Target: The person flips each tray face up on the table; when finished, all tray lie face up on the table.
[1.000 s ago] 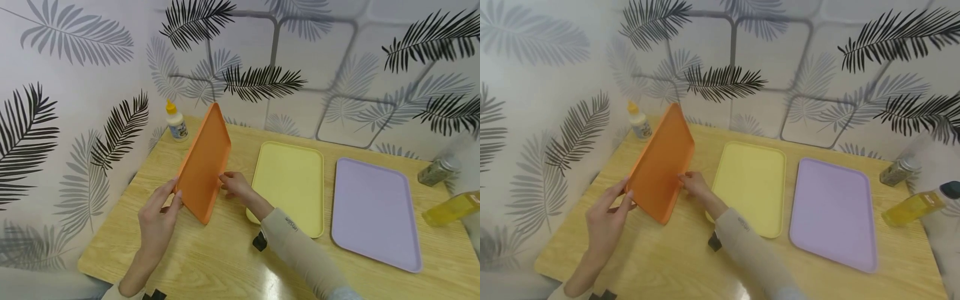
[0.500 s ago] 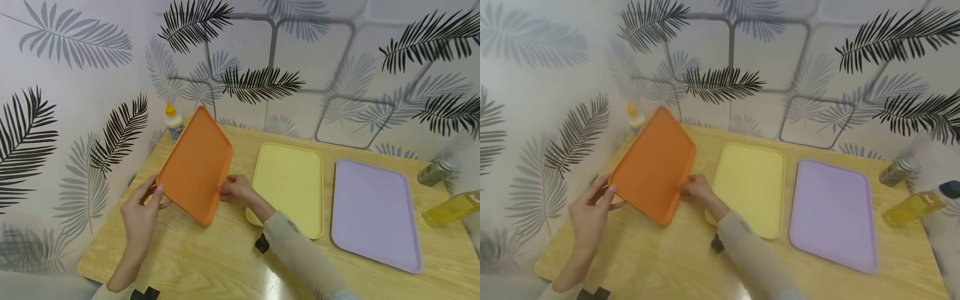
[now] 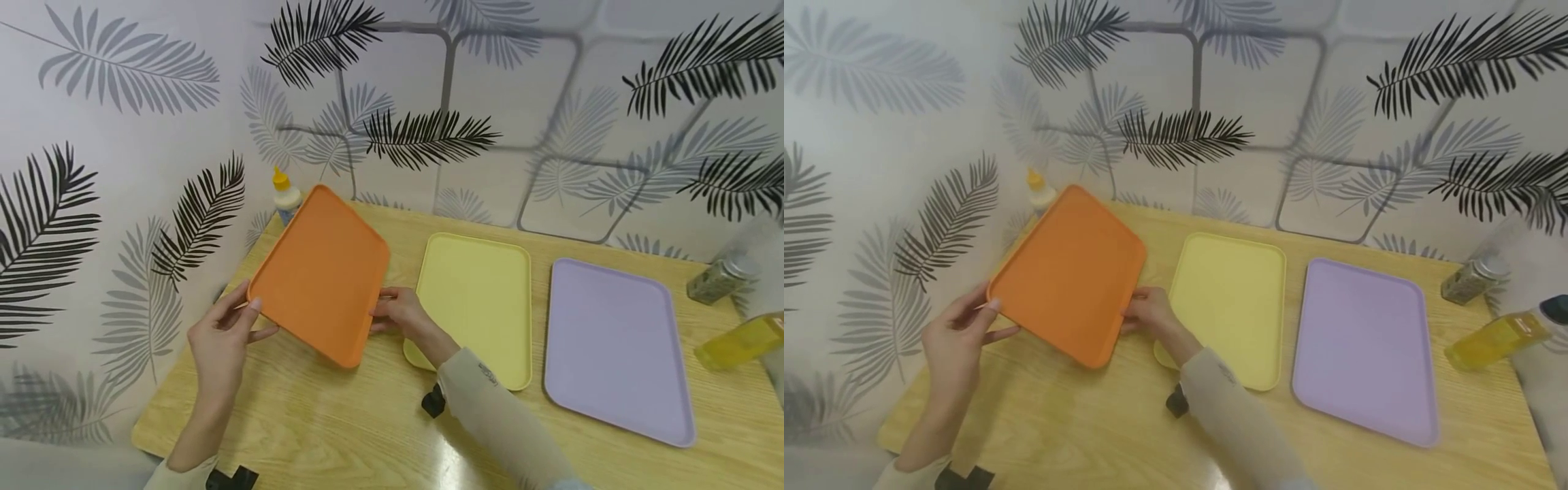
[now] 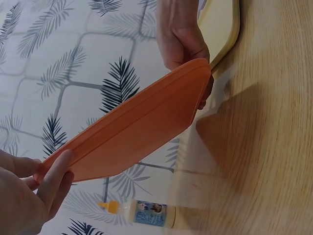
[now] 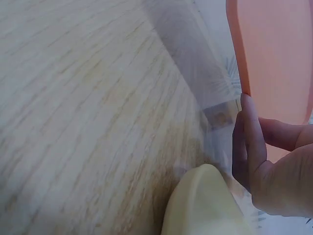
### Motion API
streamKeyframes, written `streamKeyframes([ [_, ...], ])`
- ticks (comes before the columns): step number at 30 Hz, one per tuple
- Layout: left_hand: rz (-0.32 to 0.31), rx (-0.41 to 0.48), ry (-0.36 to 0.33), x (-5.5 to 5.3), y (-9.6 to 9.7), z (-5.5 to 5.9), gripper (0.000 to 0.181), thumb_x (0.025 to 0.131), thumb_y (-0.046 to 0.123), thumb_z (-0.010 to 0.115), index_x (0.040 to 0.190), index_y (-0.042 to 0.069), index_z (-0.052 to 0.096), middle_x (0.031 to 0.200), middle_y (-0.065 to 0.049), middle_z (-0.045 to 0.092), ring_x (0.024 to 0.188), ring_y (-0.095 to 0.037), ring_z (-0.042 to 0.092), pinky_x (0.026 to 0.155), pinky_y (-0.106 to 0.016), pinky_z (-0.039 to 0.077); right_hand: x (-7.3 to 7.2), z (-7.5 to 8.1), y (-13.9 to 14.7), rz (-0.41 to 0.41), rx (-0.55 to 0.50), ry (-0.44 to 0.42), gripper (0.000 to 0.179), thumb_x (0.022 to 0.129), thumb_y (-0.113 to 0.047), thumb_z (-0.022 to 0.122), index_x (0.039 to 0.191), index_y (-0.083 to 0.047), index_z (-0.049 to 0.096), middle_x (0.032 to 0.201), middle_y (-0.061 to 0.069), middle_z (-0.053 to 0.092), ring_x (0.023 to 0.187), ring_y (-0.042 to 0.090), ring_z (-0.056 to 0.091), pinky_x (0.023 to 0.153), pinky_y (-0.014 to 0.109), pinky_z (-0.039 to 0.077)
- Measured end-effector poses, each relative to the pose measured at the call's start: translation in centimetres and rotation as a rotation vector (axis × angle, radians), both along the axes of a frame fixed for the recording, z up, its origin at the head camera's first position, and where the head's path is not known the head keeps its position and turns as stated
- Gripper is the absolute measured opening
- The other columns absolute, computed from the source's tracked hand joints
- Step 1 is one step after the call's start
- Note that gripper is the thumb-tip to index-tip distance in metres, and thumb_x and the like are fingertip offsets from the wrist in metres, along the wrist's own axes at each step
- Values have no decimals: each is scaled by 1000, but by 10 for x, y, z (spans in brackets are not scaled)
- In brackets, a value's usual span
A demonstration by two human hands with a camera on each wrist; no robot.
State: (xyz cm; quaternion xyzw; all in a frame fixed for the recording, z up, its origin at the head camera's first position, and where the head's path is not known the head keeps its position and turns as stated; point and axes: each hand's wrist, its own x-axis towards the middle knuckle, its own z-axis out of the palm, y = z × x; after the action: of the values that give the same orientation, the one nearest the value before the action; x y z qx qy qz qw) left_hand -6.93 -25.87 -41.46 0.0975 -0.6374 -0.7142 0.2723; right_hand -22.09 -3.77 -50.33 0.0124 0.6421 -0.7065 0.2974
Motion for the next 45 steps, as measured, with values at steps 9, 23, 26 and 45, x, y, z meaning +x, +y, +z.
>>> streamKeyframes([
  [9,-245,-4,-203,-6,-23,10,50,94,19,64,135,-5,51,137,-11,48,98,-16,63,67,-42,57,1,10,17,-38,20,55,54,83,16,61,135,8,48,104,25,68,80,28,70,73,46,57],
  [23,-605,-306,-498,-54,-64,18,57,96,30,61,145,6,43,120,-9,61,91,-15,66,66,-44,58,14,7,37,2,90,89,58,82,17,62,137,3,50,85,14,69,72,20,67,58,39,59],
  [26,-650,-325,-532,-66,-71,17,59,95,29,62,146,7,41,111,-8,64,88,-20,67,66,-47,58,21,5,40,2,72,87,59,82,17,63,137,3,50,84,13,69,73,20,67,58,40,59],
  [45,-611,-577,-651,-124,-81,-10,47,98,6,55,142,-4,42,110,-25,61,88,-23,66,68,-39,59,13,9,33,-131,51,184,68,80,19,63,143,-1,44,91,19,58,65,22,66,65,47,58],
])
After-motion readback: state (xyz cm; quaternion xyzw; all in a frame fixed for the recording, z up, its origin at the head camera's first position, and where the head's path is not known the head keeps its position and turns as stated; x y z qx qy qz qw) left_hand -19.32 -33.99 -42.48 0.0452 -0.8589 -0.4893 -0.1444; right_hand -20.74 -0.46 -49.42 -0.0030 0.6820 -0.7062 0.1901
